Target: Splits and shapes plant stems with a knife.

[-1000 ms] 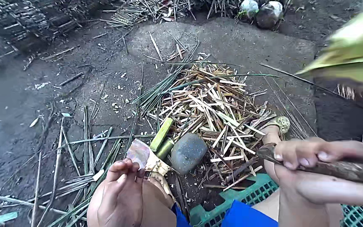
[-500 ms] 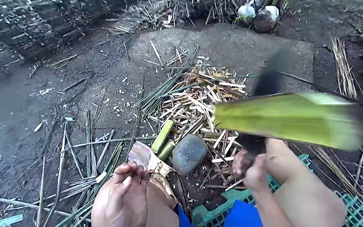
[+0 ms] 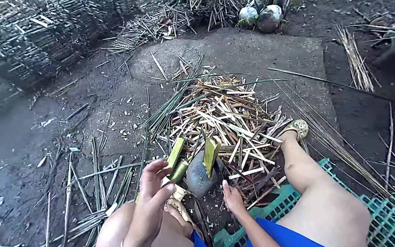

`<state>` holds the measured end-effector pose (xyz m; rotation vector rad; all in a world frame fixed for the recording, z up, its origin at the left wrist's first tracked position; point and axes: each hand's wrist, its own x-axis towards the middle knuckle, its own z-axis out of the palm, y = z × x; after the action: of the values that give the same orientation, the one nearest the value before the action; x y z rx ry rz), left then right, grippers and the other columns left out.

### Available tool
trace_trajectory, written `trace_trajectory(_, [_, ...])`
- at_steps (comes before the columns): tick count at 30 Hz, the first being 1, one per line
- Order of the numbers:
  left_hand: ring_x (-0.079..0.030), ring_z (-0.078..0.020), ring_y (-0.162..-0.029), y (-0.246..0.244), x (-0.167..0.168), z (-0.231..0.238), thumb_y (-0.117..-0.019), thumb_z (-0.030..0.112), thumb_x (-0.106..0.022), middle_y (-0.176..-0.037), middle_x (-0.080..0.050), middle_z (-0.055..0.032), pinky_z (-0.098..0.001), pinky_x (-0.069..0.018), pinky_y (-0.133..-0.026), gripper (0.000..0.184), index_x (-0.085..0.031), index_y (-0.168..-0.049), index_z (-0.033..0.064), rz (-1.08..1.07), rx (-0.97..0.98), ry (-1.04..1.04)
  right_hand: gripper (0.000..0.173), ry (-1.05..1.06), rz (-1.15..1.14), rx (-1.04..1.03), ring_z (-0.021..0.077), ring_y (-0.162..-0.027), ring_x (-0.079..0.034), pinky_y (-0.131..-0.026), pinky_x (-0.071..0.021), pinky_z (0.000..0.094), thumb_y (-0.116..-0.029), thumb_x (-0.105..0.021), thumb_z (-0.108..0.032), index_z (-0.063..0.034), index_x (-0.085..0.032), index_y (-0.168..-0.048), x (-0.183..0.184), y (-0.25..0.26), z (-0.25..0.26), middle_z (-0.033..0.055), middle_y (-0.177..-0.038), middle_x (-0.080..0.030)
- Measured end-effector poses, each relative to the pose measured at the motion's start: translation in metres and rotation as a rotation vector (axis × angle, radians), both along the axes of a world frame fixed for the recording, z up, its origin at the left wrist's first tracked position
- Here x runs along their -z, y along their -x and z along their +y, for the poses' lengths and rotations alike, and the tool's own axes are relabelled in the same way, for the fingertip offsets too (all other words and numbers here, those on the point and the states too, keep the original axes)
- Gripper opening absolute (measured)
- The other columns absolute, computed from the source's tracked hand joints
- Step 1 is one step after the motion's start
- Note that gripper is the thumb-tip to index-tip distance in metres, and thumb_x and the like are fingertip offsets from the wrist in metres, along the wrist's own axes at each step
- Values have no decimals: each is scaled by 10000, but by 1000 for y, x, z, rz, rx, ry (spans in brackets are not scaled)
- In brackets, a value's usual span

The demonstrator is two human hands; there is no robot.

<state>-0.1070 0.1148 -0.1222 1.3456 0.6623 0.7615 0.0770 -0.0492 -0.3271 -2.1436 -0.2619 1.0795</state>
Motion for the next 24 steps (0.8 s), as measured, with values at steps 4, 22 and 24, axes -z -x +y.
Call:
trace_trajectory(4, [-518,-313,-1344,-59,3,30,-845,263,-771,-1594,-344,-188,-471,-510,-1032,929,-247,-1593,91,543,325,24,656,-37,-27,-13,238,-600,-553,-634,-498,462,-1101,-338,-502,47,-671,-969,3,14,2,117,-686,-562])
trace_trajectory(22, [-613,-348,-1172,-167,52,66,-990,218,-571,-1253,-616,-254,-539,-467,-1009,533,-453,-1449,-28,1023,618,-249,306,-194,219,111,207,-701,-584,-685,-513,416,-913,-699,-52,61,-633,-1189,-6,59,20,159,-891,-641])
trace_trajectory(24, [-618,-341,-1164,-164,53,69,-994,212,-550,-1241,-624,-251,-526,-470,-1009,558,-421,-1481,-30,990,669,-300,241,-232,322,145,126,-528,-482,-521,-455,324,-872,-676,21,47,-596,-1097,-2,57,18,82,-747,-559])
